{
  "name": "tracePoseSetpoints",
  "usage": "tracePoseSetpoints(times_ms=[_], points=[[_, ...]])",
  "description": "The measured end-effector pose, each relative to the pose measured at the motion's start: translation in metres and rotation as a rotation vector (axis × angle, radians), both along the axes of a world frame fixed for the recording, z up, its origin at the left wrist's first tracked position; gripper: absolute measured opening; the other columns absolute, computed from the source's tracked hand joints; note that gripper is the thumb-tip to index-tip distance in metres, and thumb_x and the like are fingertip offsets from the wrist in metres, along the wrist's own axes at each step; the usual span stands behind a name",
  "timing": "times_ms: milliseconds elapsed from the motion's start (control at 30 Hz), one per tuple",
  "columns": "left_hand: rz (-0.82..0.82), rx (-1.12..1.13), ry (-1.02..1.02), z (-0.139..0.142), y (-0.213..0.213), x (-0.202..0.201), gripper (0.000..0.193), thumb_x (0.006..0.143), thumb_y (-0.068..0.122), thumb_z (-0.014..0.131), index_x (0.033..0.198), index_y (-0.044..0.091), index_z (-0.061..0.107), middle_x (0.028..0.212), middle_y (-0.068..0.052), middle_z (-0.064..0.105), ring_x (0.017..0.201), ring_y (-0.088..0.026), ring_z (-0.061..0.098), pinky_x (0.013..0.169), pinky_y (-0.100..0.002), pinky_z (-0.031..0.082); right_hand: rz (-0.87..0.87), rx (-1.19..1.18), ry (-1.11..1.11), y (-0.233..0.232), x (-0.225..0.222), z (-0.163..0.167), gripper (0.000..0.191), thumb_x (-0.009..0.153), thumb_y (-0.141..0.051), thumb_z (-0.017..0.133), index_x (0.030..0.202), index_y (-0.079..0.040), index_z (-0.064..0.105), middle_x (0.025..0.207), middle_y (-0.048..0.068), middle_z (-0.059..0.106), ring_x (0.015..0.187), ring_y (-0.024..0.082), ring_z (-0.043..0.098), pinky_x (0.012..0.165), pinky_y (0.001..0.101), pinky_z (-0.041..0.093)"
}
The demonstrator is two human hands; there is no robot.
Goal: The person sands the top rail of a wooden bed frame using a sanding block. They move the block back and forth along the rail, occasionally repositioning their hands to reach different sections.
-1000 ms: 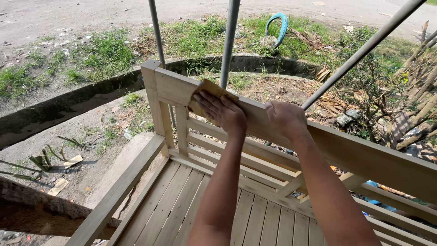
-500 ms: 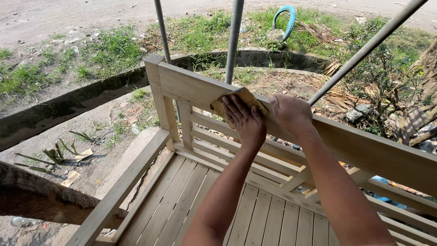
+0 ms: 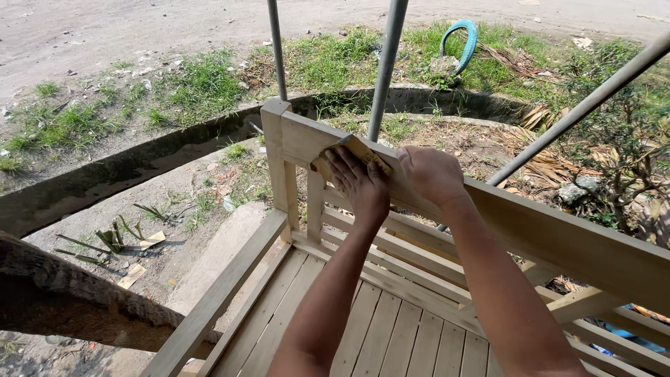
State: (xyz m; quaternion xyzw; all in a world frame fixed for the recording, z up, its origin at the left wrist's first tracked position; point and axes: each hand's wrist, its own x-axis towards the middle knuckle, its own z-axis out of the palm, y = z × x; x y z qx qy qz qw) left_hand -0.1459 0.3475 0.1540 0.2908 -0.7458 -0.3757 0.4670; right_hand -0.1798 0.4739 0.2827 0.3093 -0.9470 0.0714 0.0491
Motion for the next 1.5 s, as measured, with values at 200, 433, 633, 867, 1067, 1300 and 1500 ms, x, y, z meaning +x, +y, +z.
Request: tracePoseSetpoints(times_ms=[200,433,633,867,1067,1300,1500], points=[[0.214,0.29,0.053,0.033,-0.14,-0.018,0.069,0.11,0.046,0.027,0.167,0.017,-0.001,0.176,-0.013,-0.004,0.162,-0.036,0.0,0.127,-0.057,0.007,-0.042,0.006,-0.027,-0.012,0.002,0.002,0.051,0.105,-0.05,0.028,0.114,-0.02,0.068,0.1,0.013,0.074,0.096,0.036,0.069,0.084,0.0521,0.052],[0.02,0.035,-0.059,0.018,-0.024,0.007,0.074,0.109,0.046,0.03,0.166,0.012,-0.004,0.173,-0.019,-0.008,0.159,-0.039,-0.006,0.125,-0.059,0.001,-0.013,-0.034,0.052,-0.027,0.009,0.007,0.05,0.104,-0.05,0.031,0.119,-0.02,0.068,0.102,0.014,0.074,0.096,0.037,0.069,0.084,0.0518,0.052],[0.188,0.301,0.087,0.03,-0.134,-0.018,0.069,0.11,0.045,0.027,0.166,0.014,0.001,0.175,-0.015,-0.005,0.161,-0.037,-0.002,0.125,-0.058,0.008,-0.071,0.051,-0.009,-0.028,0.011,0.006,0.055,0.108,-0.05,0.025,0.115,-0.019,0.07,0.1,0.013,0.075,0.096,0.036,0.071,0.089,0.0513,0.053],[-0.049,-0.019,0.026,-0.007,-0.007,-0.014,0.072,0.111,0.046,0.032,0.167,0.014,0.0,0.174,-0.02,-0.007,0.162,-0.041,-0.008,0.126,-0.059,-0.004,-0.046,-0.015,-0.011,-0.028,0.01,0.008,0.052,0.105,-0.05,0.027,0.114,-0.02,0.07,0.102,0.014,0.074,0.097,0.039,0.069,0.088,0.0528,0.051],[0.159,0.421,0.139,0.018,-0.175,-0.022,0.068,0.109,0.051,0.024,0.167,0.023,0.005,0.177,-0.009,0.002,0.16,-0.043,-0.004,0.125,-0.058,0.004,-0.042,0.02,-0.014,-0.026,0.006,0.006,0.053,0.105,-0.051,0.026,0.113,-0.02,0.068,0.101,0.015,0.074,0.097,0.039,0.068,0.089,0.0536,0.05],[0.086,0.106,0.086,0.007,-0.066,-0.001,0.072,0.111,0.049,0.029,0.167,0.018,-0.004,0.173,-0.017,-0.007,0.159,-0.042,-0.002,0.123,-0.066,0.003,-0.023,-0.025,0.075,-0.067,0.008,0.003,0.051,0.106,-0.049,0.028,0.11,-0.018,0.068,0.097,0.014,0.074,0.092,0.038,0.069,0.084,0.0527,0.052],[0.194,0.495,0.023,-0.023,-0.175,-0.01,0.068,0.108,0.054,0.022,0.167,0.026,0.003,0.176,-0.008,-0.001,0.162,-0.033,-0.001,0.123,-0.066,0.006,-0.025,-0.023,0.124,-0.072,0.017,0.0,0.051,0.107,-0.049,0.027,0.108,-0.019,0.069,0.091,0.012,0.074,0.086,0.037,0.07,0.079,0.0525,0.054]])
